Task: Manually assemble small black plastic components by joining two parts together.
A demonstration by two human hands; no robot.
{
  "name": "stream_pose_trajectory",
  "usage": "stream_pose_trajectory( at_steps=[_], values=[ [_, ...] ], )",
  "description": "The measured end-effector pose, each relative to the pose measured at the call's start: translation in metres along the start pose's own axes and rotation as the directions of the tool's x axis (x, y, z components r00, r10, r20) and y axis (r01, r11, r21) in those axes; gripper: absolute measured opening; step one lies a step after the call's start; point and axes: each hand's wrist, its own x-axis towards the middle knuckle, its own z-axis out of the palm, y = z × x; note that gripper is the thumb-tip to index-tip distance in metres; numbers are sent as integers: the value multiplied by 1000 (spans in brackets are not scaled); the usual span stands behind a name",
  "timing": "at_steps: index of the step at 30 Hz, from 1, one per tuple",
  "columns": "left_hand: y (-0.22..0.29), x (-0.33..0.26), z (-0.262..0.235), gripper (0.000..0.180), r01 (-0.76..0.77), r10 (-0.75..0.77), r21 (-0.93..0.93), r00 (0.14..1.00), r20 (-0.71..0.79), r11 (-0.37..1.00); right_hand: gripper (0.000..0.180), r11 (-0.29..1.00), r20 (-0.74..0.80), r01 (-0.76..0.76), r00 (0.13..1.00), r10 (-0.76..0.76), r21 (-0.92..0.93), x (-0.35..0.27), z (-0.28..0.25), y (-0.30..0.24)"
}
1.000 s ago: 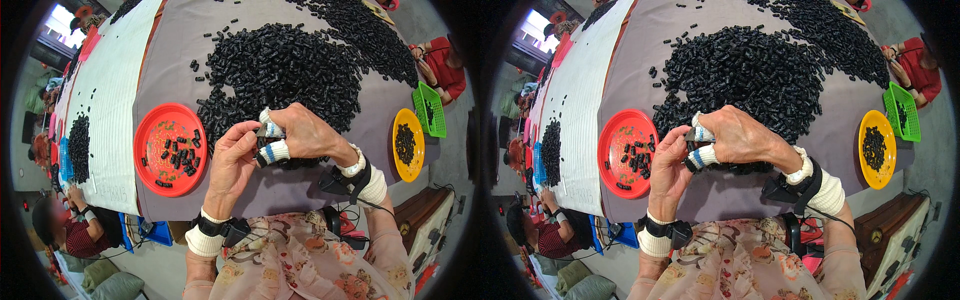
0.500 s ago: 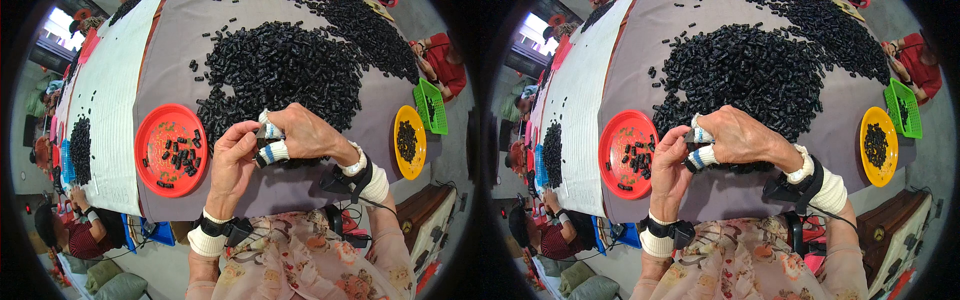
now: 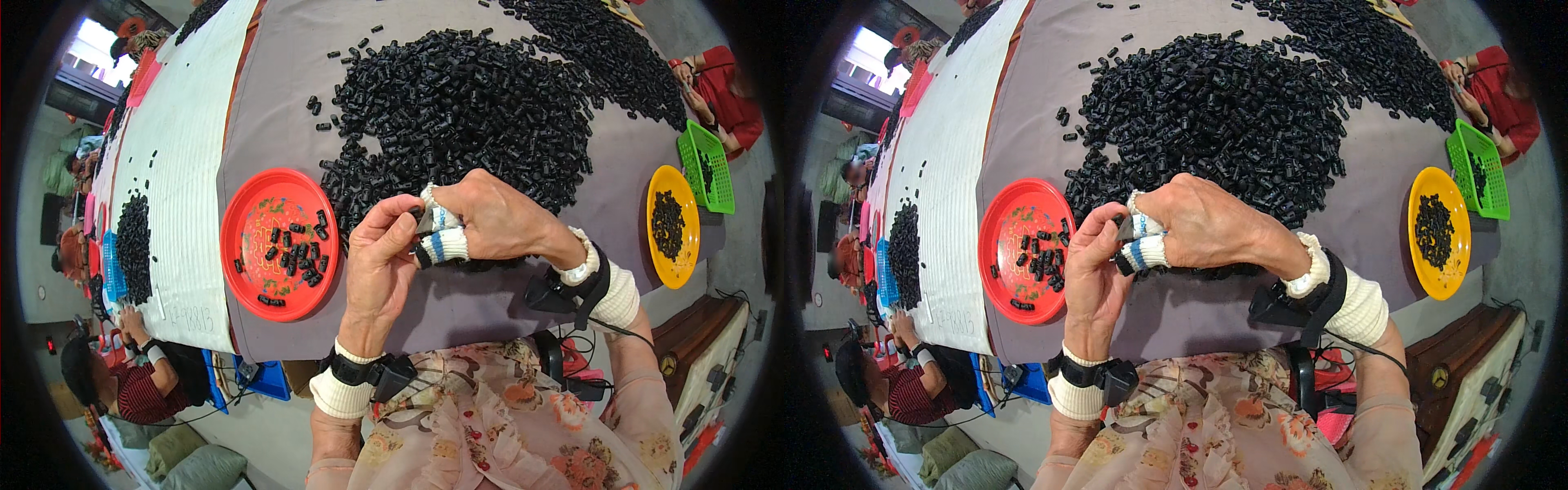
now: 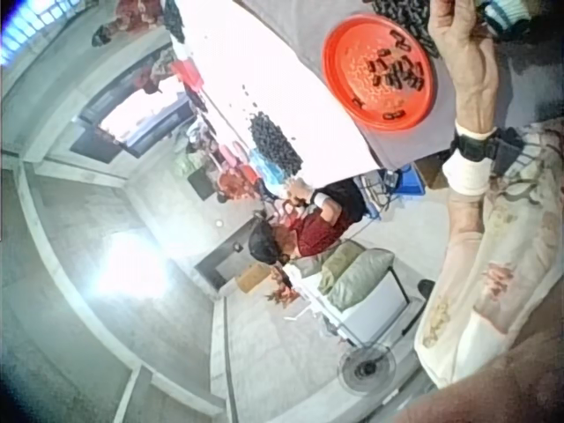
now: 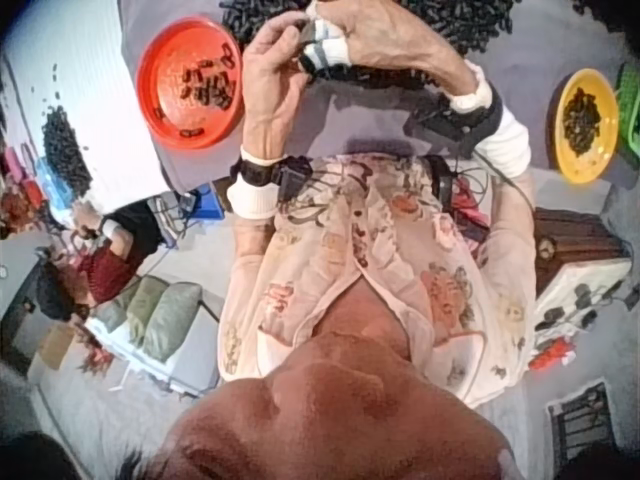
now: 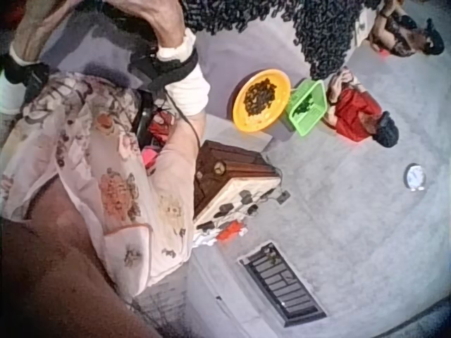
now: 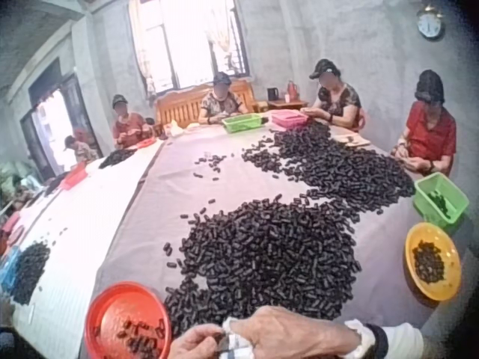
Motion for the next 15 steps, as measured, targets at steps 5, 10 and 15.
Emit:
stream_pose_trajectory(
  at_steps=[5, 10, 15],
  values=[
    [1, 3, 2, 20, 14, -10, -107, 999, 39, 994, 47, 996, -46, 18, 999, -14, 87, 0, -7, -5],
    [2, -1, 0, 20, 33, -27, -106, 998, 57, 994, 51, 998, -21, 11, 1000, -10, 66, 3, -7, -4],
    [3, -2, 0, 20, 12, -8, -66, 999, 53, 998, 53, 998, 4, 6, 1000, -6, 61, 5, -6, -4]
  ],
)
